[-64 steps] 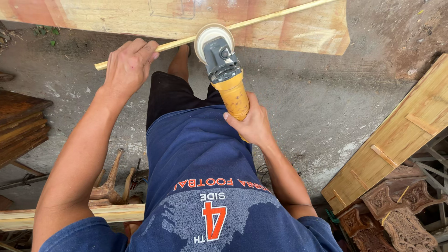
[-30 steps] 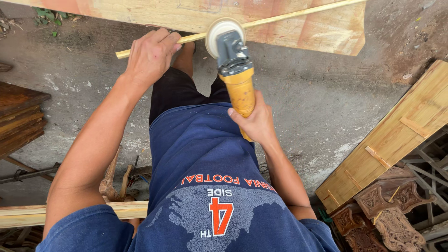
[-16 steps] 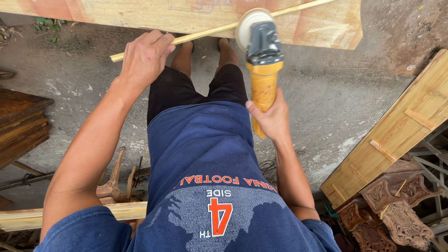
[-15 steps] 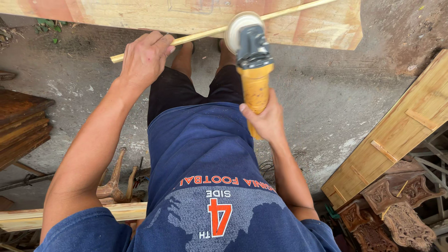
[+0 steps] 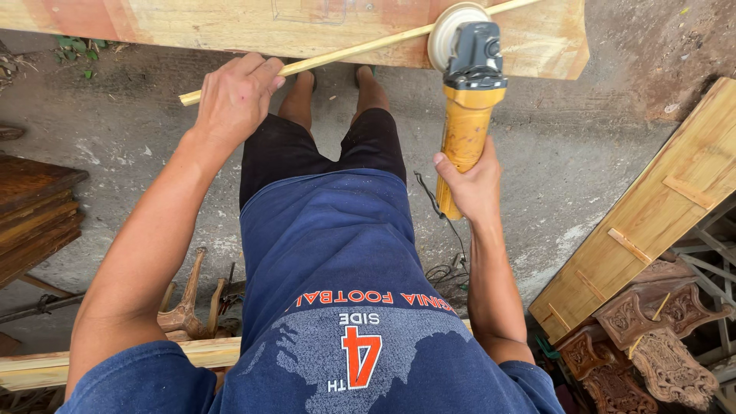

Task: The person sands a long thin wooden dowel with a handheld angle grinder, holding the rod against a wooden board with one hand while moving the spinning disc along its length. They reposition the rod and continue sanding different sections, briefly pausing to adjust the tool before resuming.

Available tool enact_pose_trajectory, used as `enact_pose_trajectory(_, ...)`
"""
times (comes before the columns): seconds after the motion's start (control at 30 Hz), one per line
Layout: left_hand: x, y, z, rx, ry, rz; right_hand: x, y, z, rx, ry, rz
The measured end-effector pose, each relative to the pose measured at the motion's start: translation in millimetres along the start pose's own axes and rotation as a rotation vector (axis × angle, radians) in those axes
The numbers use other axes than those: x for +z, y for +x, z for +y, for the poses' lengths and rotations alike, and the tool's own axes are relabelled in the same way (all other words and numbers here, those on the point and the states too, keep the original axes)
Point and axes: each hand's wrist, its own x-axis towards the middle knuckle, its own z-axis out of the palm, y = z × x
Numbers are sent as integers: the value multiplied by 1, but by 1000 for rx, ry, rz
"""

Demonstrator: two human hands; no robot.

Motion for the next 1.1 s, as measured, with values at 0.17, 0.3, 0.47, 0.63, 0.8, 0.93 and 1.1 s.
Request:
enact_pose_trajectory(0.17, 1, -3, 4, 25, 76, 13, 41, -23, -13, -36, -158, -172)
enact_pose_trajectory(0.3, 6, -4, 9, 60, 158, 36, 49, -30, -16, -28, -226, -259)
enact_pose_trajectory(0.47, 11, -6, 5, 92, 207, 67, 13, -12, -2, 6, -29, -80)
enact_pose_trajectory(0.63, 12, -8, 0, 120, 197, 98, -3, -4, 1, 25, 10, 25)
enact_pose_trajectory(0.8, 12, -8, 1, 161, 186, 129, 33, -22, -13, 43, -94, -162)
enact_pose_trajectory(0.93, 13, -10, 6, 176, 196, 113, 44, -31, -19, -42, -201, -245)
enact_pose_trajectory(1.1, 15, -11, 6, 186, 186, 139, 13, -20, -11, 108, -147, -130)
